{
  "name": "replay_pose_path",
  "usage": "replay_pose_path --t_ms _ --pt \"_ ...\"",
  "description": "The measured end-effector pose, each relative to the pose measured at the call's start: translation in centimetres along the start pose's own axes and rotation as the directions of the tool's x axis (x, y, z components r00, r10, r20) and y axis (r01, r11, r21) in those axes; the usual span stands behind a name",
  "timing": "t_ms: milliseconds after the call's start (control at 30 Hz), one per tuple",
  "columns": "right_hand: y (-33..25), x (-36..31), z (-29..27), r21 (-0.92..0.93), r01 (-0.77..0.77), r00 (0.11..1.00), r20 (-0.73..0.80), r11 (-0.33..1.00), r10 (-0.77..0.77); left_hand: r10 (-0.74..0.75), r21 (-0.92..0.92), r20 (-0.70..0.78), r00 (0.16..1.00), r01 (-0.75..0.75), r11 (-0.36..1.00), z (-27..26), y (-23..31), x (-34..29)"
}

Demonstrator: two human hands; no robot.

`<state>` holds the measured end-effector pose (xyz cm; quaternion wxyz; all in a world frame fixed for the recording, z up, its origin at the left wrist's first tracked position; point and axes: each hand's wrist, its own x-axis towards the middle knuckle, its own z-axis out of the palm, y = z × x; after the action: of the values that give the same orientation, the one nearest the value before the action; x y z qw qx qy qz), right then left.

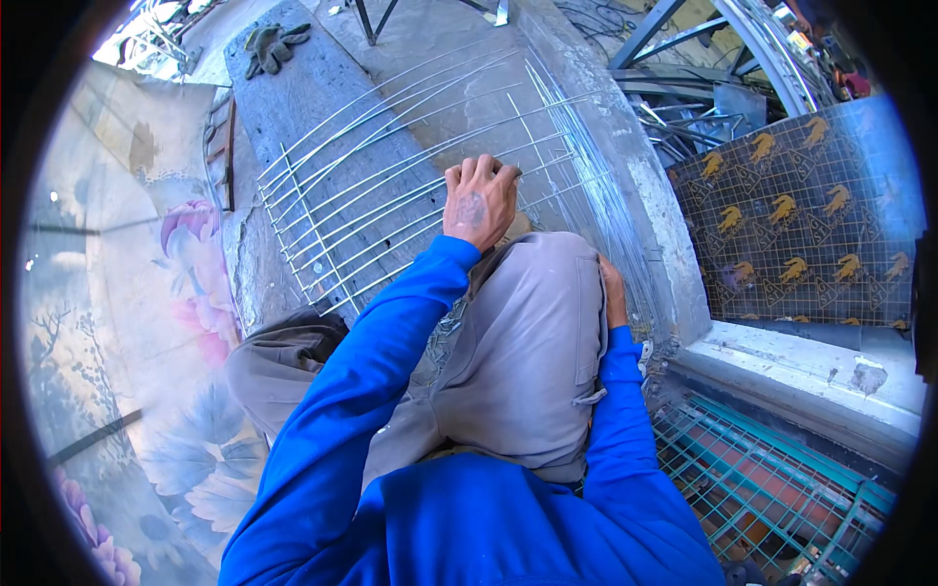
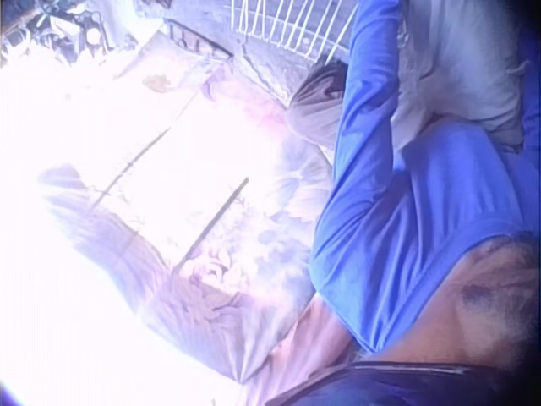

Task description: Assembling a wire grid by inserting metal rods into a template.

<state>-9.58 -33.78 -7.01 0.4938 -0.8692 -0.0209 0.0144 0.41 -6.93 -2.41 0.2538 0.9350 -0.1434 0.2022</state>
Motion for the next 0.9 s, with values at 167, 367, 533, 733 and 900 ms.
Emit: replay_pose_path --t_ms 167,367,533,733,900 --pt "0.8 0.6 1.0 0.075 -0.007 0.999 0.037 0.997 0.004 -0.016 0.018 -0.009 1.000 0.016 1.000 -0.3 -0.6 -0.4" --pt "8.4 0.4 -0.6 -0.183 0.003 0.995 0.103 0.983 0.016 0.003 -0.016 -0.034 0.999 -0.003 1.000 0.1 -0.4 0.1" --pt "9.9 0.3 -0.6 -0.198 0.047 0.986 0.167 0.979 -0.014 -0.046 -0.026 0.007 0.999 0.046 0.999 -0.4 -0.9 0.8" --pt "7.8 -0.4 -1.1 -0.212 0.019 0.991 0.137 0.977 0.011 -0.048 0.076 -0.220 0.974 0.066 0.995 -0.8 -4.7 7.1" --pt "3.5 -0.4 0.2 -0.096 -0.016 0.998 0.062 0.995 0.023 -0.175 0.166 -0.057 0.983 0.182 0.969 -0.3 -7.5 7.8"
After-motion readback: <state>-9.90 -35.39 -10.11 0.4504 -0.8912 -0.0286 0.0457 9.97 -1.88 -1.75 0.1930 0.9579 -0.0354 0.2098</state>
